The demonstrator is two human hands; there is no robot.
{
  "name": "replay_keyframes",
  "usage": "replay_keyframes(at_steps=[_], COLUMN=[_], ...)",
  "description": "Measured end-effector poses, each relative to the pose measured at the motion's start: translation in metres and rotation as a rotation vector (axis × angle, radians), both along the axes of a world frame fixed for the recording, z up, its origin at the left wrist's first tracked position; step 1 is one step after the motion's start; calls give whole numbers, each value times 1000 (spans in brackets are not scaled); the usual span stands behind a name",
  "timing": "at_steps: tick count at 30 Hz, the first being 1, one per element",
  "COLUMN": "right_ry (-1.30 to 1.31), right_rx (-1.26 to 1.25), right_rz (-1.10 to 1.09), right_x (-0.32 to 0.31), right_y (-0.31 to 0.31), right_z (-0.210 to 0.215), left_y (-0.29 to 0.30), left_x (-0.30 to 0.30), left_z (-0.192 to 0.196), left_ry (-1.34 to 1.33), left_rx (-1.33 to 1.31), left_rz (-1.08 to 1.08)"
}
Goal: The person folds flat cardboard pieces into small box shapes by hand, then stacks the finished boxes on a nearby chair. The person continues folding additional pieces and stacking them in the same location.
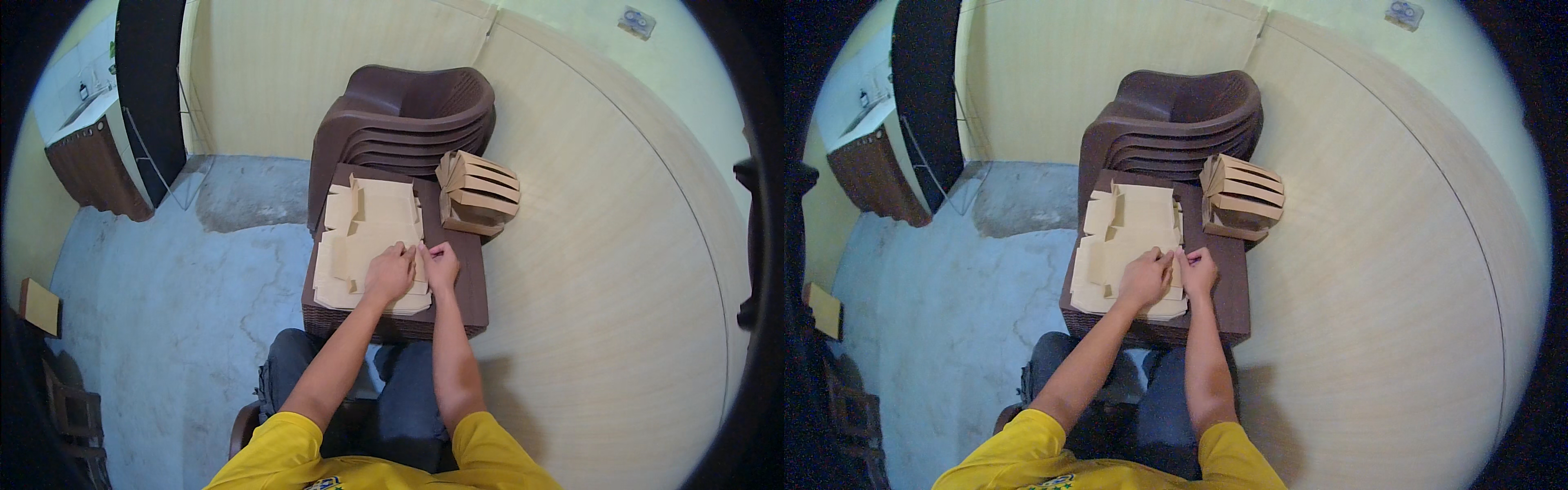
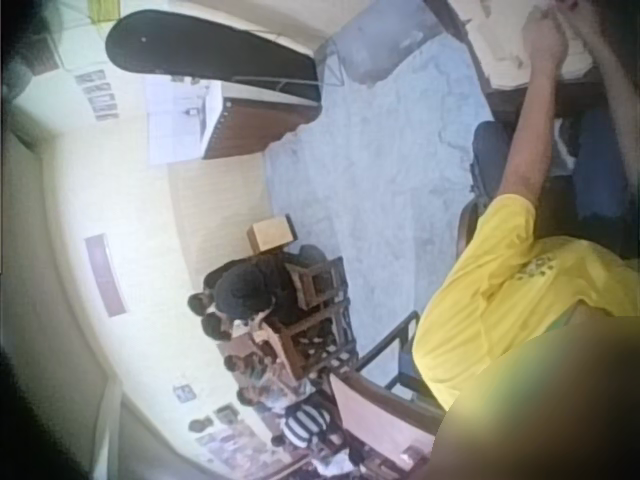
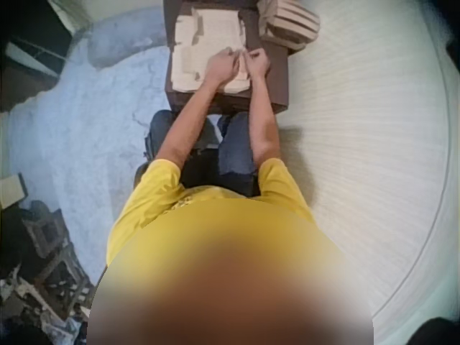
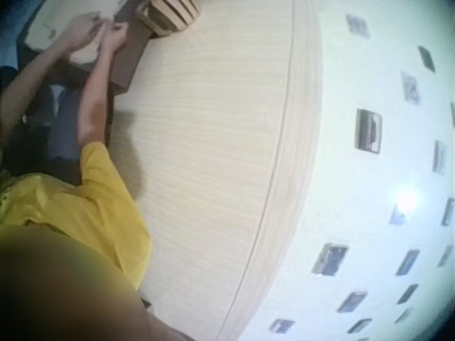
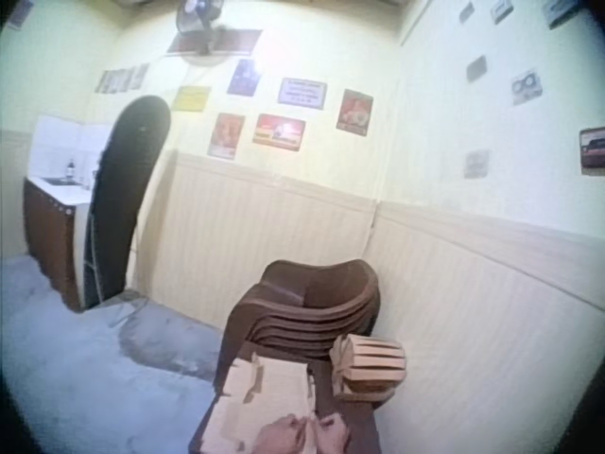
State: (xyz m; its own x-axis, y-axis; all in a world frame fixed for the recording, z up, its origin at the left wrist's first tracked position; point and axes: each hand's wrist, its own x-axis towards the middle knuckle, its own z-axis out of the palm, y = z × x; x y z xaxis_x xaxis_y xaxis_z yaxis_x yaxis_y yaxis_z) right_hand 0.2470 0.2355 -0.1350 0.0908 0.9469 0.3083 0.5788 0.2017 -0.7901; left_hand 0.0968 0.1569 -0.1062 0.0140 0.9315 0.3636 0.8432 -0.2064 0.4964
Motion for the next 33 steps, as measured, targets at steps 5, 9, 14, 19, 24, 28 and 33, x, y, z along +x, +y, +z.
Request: replay_keyframes(at_steps=[5,9,14,19,24,28,33], right_ry=[223,289,124,225,404,272,3], right_rx=[-81,-55,44,3,-6,55,325], right_rz=[251,411,454,395,270,199,93], right_x=[16,32,43,43,37,34,21], right_y=[-16,-54,-90,-83,-82,-86,-113], right_z=[-4,3,13,1,-18,-12,0], left_y=[-3,-23,-104,-145,-137,-137,-138], left_x=[-1,-5,-25,-75,-87,-75,-45], left_z=[5,8,1,-15,-28,-17,12], left_ry=[-104,-186,-271,-315,-66,-67,-187], left_rx=[93,379,620,294,145,152,330], left_rz=[-5,-142,160,412,357,433,294])
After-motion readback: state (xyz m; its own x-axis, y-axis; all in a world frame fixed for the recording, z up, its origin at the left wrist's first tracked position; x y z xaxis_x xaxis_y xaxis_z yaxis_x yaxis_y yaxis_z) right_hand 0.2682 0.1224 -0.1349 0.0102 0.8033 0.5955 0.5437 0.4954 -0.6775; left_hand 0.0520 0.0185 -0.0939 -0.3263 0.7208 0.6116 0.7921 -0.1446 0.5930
